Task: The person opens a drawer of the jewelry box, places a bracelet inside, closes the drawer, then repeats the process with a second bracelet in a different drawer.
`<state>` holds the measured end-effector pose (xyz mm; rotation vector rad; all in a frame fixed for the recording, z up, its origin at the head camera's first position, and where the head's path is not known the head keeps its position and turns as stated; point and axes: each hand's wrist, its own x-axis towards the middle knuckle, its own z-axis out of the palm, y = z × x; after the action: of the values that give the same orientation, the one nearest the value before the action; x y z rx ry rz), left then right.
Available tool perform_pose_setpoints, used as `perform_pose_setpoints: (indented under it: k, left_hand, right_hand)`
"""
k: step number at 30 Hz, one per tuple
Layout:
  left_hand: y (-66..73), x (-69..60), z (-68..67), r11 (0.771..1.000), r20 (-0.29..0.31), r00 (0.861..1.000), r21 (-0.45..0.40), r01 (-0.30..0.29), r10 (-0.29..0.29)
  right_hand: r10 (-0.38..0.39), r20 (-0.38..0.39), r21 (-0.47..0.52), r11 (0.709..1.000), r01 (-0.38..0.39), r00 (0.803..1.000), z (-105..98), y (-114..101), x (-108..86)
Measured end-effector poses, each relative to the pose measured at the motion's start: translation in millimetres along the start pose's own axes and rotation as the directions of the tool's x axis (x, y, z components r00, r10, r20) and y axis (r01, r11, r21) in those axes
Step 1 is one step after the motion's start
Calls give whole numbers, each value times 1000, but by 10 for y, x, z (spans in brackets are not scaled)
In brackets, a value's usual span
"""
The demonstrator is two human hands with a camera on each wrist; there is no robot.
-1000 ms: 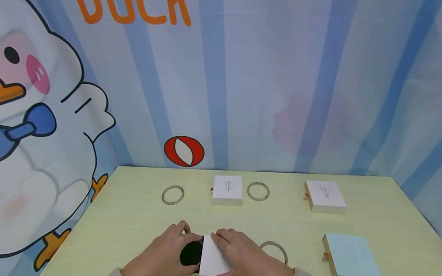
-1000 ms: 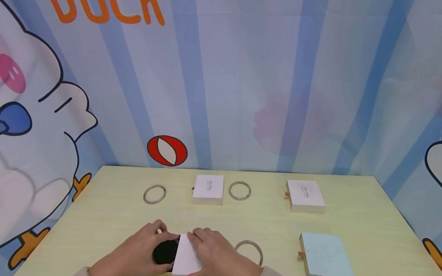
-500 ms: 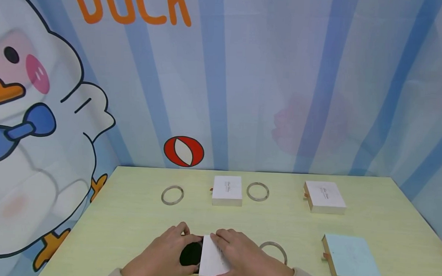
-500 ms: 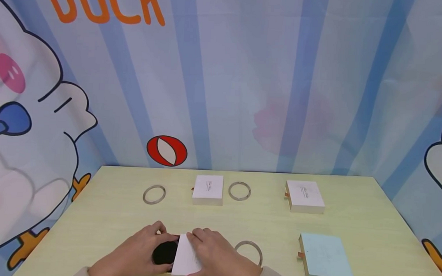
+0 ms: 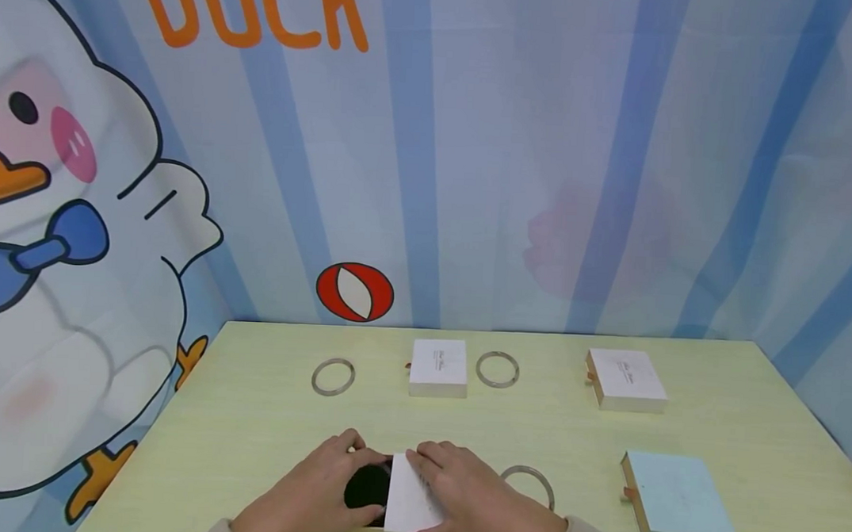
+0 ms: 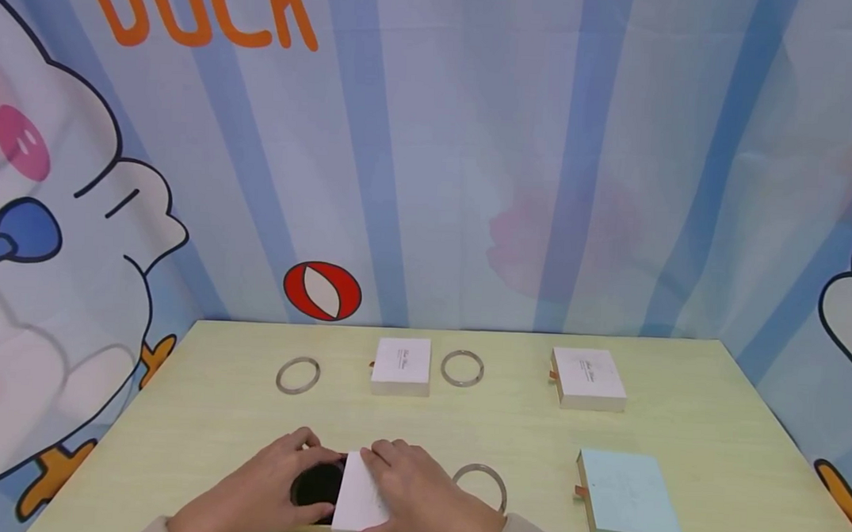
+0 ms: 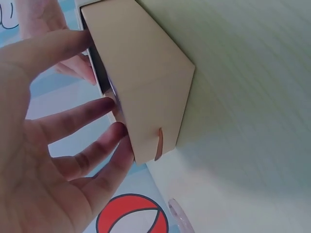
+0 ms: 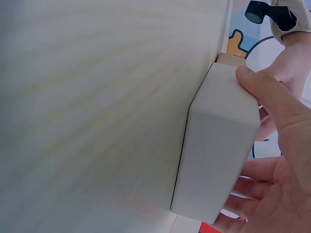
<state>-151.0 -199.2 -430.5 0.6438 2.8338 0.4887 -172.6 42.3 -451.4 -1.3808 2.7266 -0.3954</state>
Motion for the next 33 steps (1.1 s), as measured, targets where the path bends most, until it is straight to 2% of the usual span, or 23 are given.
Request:
perform_pose_setpoints:
  k: [5, 9, 12, 16, 20, 26, 30, 33]
  left_hand:
    - [-47, -28, -29, 997, -49, 998, -67, -36, 32]
    - [-85, -50, -51, 993, -121, 991, -95, -72, 60]
    - [-111, -53, -68, 991, -178, 983, -117, -65, 44]
    - [-149, -46, -76, 990, -224, 974, -140, -17, -15]
    - [-202, -58, -65, 985, -229, 971, -173, 26, -66]
    - [-270, -90, -39, 968, -203, 965, -222, 120, -166]
    - [-309, -115, -11, 958, -178, 968, -256, 129, -178]
    - [-360, -131, 20, 955, -156, 976, -278, 106, -153]
  right_hand:
    - [3, 2, 7, 1000, -3, 1000, -3, 6, 0]
    - [2, 1, 13, 1000, -2, 1000, -3, 1, -3]
    - [9, -2, 8, 1000, -9, 1000, -5, -2, 0]
    - [20, -3, 1, 1000, -20, 1000, -8, -3, 5]
    - [24, 2, 2, 1000, -24, 1000, -9, -4, 9]
    - [22, 4, 16, 1000, -22, 1000, -5, -11, 6]
    - [16, 4, 19, 1000, -16, 1000, -8, -20, 1]
    - [8, -6, 16, 1000, -8, 1000, -4, -17, -1]
